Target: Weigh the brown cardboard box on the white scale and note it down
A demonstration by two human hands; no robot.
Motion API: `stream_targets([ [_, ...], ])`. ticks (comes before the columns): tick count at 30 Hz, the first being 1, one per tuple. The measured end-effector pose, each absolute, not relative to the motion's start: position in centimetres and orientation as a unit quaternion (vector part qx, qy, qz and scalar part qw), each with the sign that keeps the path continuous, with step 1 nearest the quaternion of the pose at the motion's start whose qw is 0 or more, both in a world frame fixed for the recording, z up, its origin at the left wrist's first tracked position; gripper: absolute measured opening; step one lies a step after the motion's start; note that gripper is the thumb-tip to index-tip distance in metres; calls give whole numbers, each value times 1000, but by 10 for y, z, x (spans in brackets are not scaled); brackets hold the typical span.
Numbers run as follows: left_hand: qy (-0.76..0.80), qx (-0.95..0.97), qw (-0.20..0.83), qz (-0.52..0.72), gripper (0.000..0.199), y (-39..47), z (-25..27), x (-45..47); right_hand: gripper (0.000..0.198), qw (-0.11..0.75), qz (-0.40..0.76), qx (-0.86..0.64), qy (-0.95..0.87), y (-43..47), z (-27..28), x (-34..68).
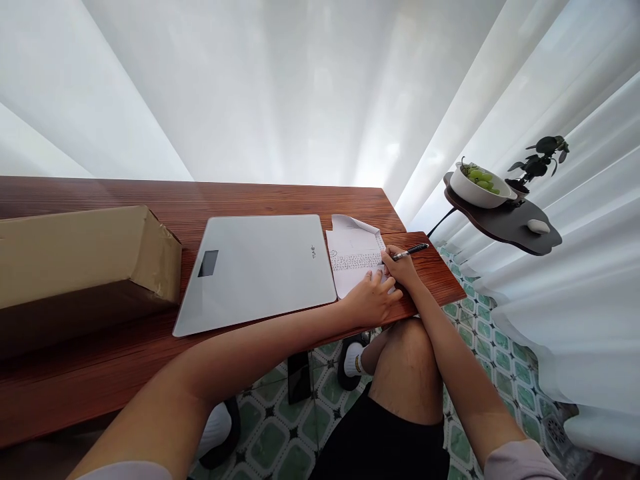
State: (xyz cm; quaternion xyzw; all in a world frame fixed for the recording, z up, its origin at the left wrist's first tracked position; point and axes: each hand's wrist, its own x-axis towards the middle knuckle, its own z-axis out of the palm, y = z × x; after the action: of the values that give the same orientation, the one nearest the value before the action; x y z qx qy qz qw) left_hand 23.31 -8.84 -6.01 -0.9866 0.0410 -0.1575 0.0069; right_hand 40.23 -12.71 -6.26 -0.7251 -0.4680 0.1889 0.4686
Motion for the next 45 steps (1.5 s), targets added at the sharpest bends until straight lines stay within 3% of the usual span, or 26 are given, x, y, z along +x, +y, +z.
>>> stream_targets([
  [45,41,-986,8,-160,26,-88,-62,233,31,467,171,-728,-472,-128,-67,406],
])
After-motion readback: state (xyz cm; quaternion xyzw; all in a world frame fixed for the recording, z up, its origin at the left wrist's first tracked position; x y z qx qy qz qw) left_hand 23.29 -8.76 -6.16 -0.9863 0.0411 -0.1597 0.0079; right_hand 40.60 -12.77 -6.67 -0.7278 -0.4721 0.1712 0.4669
